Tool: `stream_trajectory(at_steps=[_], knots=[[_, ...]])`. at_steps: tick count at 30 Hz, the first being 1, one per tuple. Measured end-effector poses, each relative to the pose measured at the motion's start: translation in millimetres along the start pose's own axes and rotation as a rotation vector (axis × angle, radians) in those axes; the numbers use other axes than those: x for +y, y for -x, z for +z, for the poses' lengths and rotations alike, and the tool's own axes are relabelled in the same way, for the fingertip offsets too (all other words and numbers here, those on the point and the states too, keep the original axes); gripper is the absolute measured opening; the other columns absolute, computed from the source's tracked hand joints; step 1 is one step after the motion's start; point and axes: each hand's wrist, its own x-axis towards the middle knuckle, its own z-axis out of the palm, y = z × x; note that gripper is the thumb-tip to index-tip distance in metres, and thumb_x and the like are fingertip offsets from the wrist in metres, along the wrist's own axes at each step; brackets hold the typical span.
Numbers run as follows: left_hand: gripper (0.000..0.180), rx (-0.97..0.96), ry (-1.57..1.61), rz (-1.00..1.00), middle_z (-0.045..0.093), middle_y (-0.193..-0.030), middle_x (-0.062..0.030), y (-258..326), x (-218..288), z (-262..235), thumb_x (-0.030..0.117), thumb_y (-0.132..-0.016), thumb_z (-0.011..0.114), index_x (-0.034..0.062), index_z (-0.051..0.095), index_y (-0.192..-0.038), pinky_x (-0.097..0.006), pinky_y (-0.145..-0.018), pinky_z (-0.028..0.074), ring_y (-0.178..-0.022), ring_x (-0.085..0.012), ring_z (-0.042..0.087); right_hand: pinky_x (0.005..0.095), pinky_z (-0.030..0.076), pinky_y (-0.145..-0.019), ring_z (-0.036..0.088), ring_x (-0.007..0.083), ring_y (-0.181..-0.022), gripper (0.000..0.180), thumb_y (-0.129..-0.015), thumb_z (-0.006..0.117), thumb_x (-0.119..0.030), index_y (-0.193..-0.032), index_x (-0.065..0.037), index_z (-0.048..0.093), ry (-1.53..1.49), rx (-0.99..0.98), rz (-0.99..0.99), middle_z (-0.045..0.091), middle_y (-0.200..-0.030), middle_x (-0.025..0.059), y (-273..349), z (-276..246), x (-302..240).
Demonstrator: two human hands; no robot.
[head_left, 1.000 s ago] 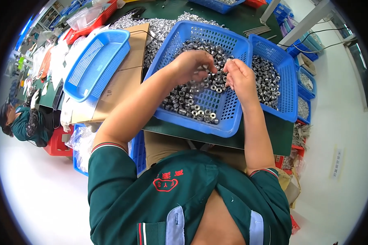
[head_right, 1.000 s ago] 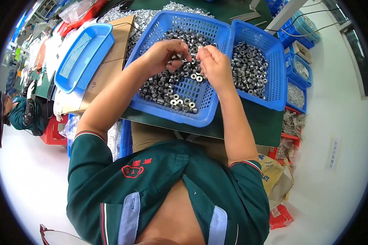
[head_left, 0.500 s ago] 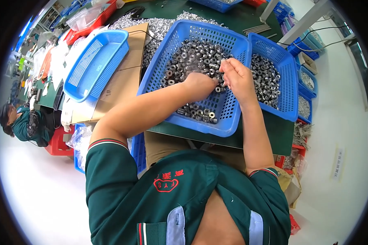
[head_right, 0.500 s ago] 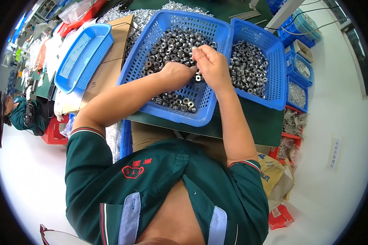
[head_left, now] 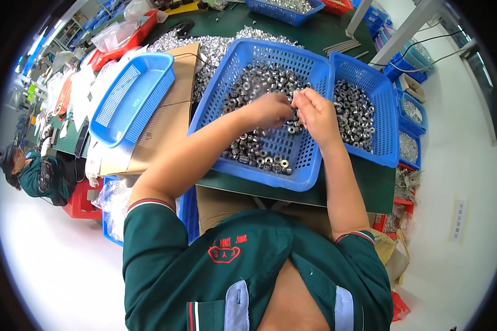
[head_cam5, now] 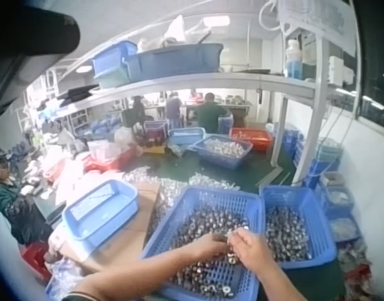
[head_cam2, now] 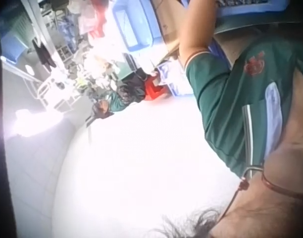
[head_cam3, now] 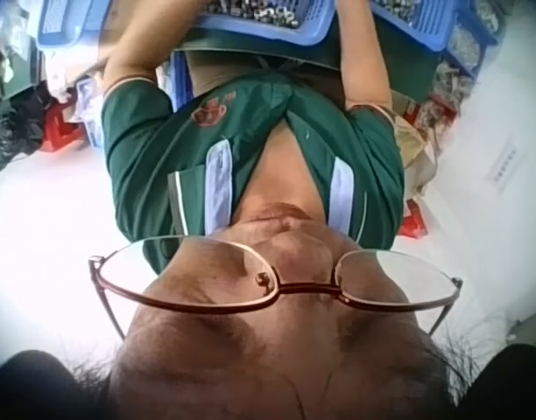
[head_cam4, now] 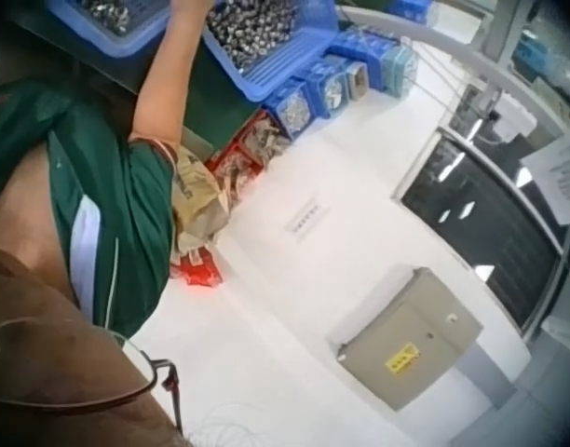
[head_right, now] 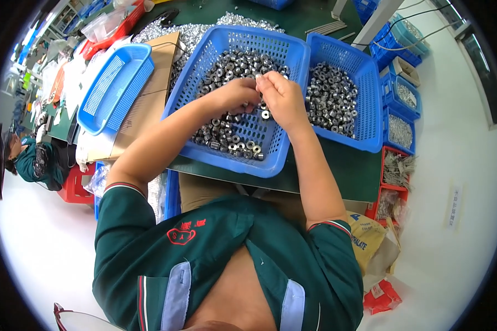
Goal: Sorting and inspecting small metal hardware rings at a workbench.
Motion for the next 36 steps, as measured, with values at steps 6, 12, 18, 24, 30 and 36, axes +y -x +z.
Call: stream_trajectory(at_steps=[6, 12, 18, 24, 30, 36], knots=[[0.020, 0.110, 1.025, -0.373, 0.053, -0.068, -0.0050, 13, 15, -24, 0.025, -0.094, 0.045, 0.0088, 0.056, -0.096, -0.025, -0.045, 0.028, -0.048, -0.0108, 0.037, 0.0248, 0.035, -0.048, 0.045, 0.0054, -0.052, 0.027, -0.092, 0.056, -0.024, -0.080, -0.001, 0.061, 0.089, 0.011, -0.005, 0.052, -0.055, -0.0001, 2, 0, 0], [0.013, 0.083, 1.094, -0.325, 0.054, -0.069, -0.0063, 15, 20, -24, 0.024, -0.095, 0.048, 0.0119, 0.047, -0.090, -0.024, -0.043, 0.026, -0.046, -0.0105, 0.036, 0.0276, 0.039, -0.051, 0.048, 0.0085, -0.055, 0.026, -0.091, 0.058, -0.024, -0.082, 0.001, 0.061, 0.205, 0.018, -0.088, 0.054, -0.057, 0.0054, 0, 2, 3], [0.013, 0.053, 1.069, -0.256, 0.054, -0.070, -0.0064, 16, 24, -23, 0.022, -0.095, 0.048, 0.0108, 0.051, -0.100, -0.024, -0.043, 0.027, -0.047, -0.0101, 0.037, 0.0295, 0.039, -0.050, 0.049, 0.0104, -0.053, 0.025, -0.091, 0.058, -0.023, -0.082, 0.000, 0.061, 0.221, 0.033, -0.090, 0.054, -0.057, 0.0074, 0, 2, 1], [0.017, 0.077, 0.956, -0.204, 0.054, -0.071, -0.0062, 18, 25, -20, 0.021, -0.096, 0.050, 0.0046, 0.050, -0.102, -0.022, -0.043, 0.028, -0.048, -0.0089, 0.037, 0.0308, 0.037, -0.048, 0.048, 0.0131, -0.050, 0.025, -0.090, 0.058, -0.022, -0.078, 0.000, 0.061, 0.292, 0.025, -0.139, 0.053, -0.056, 0.0082, 2, 3, -3], [0.017, 0.073, 0.866, -0.208, 0.053, -0.070, -0.0056, 19, 21, -20, 0.020, -0.097, 0.051, 0.0037, 0.048, -0.096, -0.021, -0.042, 0.027, -0.048, -0.0076, 0.037, 0.0354, 0.039, -0.048, 0.053, 0.0226, -0.050, 0.023, -0.087, 0.061, -0.020, -0.074, -0.002, 0.057, 0.439, 0.030, -0.235, 0.055, -0.057, 0.0102, 5, 5, -3], [0.018, -0.027, 0.871, -0.276, 0.051, -0.068, -0.0049, 21, 12, -25, 0.022, -0.097, 0.050, 0.0048, 0.047, -0.092, -0.021, -0.040, 0.023, -0.046, -0.0070, 0.034, 0.0454, 0.041, -0.050, 0.057, 0.0368, -0.057, 0.022, -0.083, 0.064, -0.016, -0.072, -0.004, 0.049, 0.829, 0.110, -0.596, 0.057, -0.060, 0.0149, 7, 16, -5]])
